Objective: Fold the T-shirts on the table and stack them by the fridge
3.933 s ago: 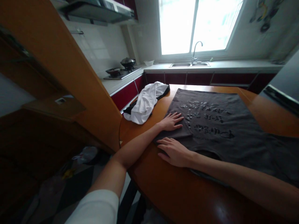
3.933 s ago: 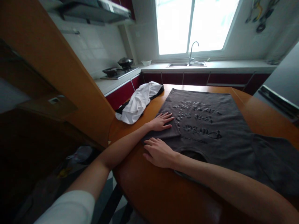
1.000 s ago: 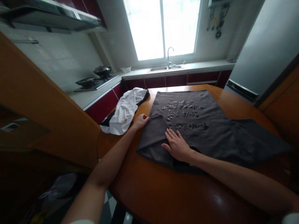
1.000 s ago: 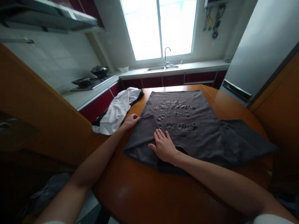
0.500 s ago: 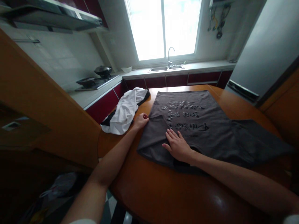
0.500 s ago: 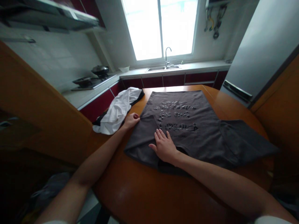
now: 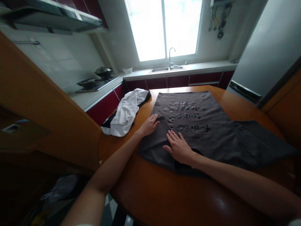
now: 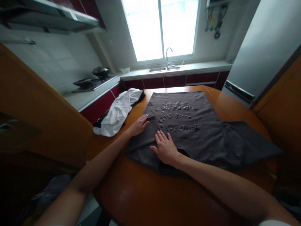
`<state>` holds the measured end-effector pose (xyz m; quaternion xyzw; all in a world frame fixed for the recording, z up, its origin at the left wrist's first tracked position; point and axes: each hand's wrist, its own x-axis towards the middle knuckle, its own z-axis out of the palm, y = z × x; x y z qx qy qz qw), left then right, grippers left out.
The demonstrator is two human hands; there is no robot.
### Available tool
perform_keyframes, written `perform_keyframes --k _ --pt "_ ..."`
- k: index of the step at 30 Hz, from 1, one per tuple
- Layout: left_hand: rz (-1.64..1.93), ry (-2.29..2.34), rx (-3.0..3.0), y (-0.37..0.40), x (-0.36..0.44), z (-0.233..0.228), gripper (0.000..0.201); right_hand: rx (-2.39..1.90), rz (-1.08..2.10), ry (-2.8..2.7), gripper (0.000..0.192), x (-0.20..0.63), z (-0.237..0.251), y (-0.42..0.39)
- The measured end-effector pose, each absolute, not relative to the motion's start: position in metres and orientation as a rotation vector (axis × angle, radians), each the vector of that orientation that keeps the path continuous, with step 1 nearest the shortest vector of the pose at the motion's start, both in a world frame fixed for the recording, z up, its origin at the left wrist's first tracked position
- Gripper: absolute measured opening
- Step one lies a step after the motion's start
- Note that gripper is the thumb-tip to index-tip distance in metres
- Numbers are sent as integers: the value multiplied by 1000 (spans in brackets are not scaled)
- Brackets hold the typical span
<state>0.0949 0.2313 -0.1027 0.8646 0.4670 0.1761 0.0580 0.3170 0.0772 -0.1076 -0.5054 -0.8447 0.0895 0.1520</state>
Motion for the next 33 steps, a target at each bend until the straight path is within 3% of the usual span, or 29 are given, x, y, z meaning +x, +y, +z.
perform_keyframes --k 4,9,25,33 --pt "214 1495 2690 225 99 -111 70 -1451 250 -2429 70 317 -108 77" --pt "402 1379 2798 222 104 -106 69 -1459 235 -2427 71 316 -109 77" --pt "248 1254 2735 228 114 -114 77 -1452 266 -2403 71 316 -105 78" --pt "268 1278 2754 238 110 -121 72 -1411 348 -2305 66 318 -82 81"
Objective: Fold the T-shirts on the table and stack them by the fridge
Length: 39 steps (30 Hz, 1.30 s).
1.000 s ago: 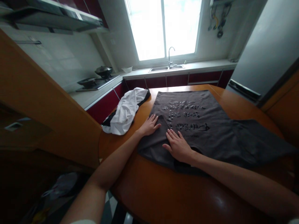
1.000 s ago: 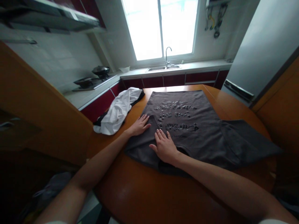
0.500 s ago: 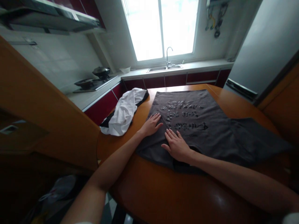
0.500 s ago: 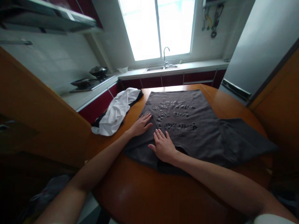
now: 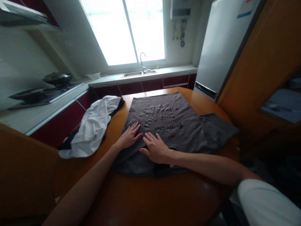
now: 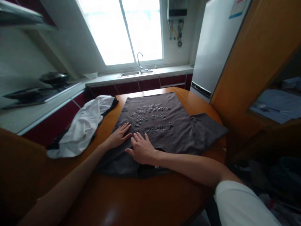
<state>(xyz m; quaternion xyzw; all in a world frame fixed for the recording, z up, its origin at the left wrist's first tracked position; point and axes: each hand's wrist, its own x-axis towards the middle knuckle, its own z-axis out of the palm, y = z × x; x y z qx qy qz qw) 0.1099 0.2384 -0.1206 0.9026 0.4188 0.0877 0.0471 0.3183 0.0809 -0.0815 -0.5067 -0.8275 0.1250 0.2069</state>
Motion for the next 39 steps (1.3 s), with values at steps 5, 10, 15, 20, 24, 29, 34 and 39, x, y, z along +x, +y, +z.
perform_keyframes --k 5,10,15,20,24,29,34,39 --pt "309 1245 2787 247 106 -127 77 -1307 315 -2188 46 343 -38 91" --pt "313 1233 2827 254 103 -132 79 -1415 243 -1900 31 433 -12 102" --pt "340 1249 2827 260 102 -139 80 -1803 206 -1415 28 575 -37 96" --pt "368 1229 2843 263 102 -142 85 -2140 8 -1027 30 685 -89 52" --pt "365 1249 2843 264 102 -141 86 -2417 -102 -953 41 721 -124 19" --pt "331 1282 2813 262 102 -135 86 -2588 76 -975 45 729 -137 6" --pt "319 1291 2798 259 104 -131 88 -2509 -43 -929 28 725 -119 11" --pt "369 1267 2809 259 104 -132 84 -2147 -240 -936 14 701 -72 36"
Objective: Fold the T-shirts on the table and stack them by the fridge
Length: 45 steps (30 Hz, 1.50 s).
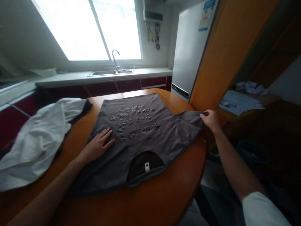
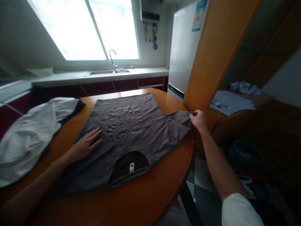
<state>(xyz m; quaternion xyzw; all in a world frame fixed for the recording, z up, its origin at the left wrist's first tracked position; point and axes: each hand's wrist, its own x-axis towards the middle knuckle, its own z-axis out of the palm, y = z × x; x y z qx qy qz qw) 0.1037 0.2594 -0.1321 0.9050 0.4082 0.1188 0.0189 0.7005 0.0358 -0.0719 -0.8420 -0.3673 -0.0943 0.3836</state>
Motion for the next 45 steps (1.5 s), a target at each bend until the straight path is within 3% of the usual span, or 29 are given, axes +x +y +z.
perform_keyframes --k 6,10,13,19,23,26,30,39,45 --pt "384 1256 2819 262 102 -135 81 -1761 -188 -1239 18 620 -12 67" --pt "379 1243 2816 261 102 -135 81 -1602 299 -1628 31 568 1 78" --pt "384 1245 2805 258 103 -134 82 -1531 470 -1738 35 564 -3 91" --pt "433 1230 2765 252 104 -120 87 -1628 326 -1492 22 617 -31 143" --pt "599 1135 2821 236 116 -87 75 -1632 399 -1458 14 641 -55 176" --pt "530 919 2877 206 146 -57 57 -1587 485 -1522 13 647 -71 192" --pt "354 504 3027 165 212 -33 35 -1554 531 -1532 25 649 -92 202" --pt "238 164 3251 172 318 -63 27 -1521 575 -1436 64 654 -117 206" --pt "280 99 3333 181 323 -56 23 -1507 585 -1436 72 654 -120 209"
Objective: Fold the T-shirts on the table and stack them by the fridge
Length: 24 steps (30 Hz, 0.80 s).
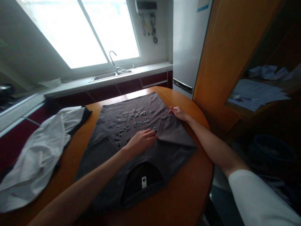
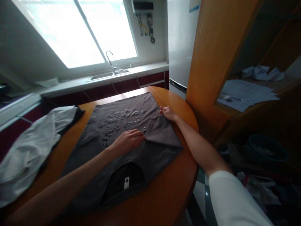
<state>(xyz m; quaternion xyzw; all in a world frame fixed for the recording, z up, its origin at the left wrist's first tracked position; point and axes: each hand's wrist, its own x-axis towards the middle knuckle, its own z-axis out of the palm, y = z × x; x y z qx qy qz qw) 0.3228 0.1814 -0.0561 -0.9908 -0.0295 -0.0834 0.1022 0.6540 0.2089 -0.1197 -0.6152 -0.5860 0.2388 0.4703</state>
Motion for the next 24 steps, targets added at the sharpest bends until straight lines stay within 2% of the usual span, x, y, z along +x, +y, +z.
perform_keyframes --k 4,11,13,16,21,24 --pt "-310 -55 -2871 182 312 -44 22 -1510 604 -1451 72 652 -119 208" --pt "-145 -76 -2928 167 308 -39 11 -1515 617 -1405 64 649 -118 208" --pt "-174 -130 -3013 167 312 -39 16 -1514 624 -1397 64 649 -117 207" --pt "-350 -406 -3107 184 324 -45 22 -1505 640 -1386 64 650 -116 206" --pt "-581 -1128 -3091 248 361 -70 29 -1499 656 -1359 66 650 -116 204" --pt "-602 -1237 -3131 276 387 -83 29 -1492 667 -1355 67 651 -117 204"
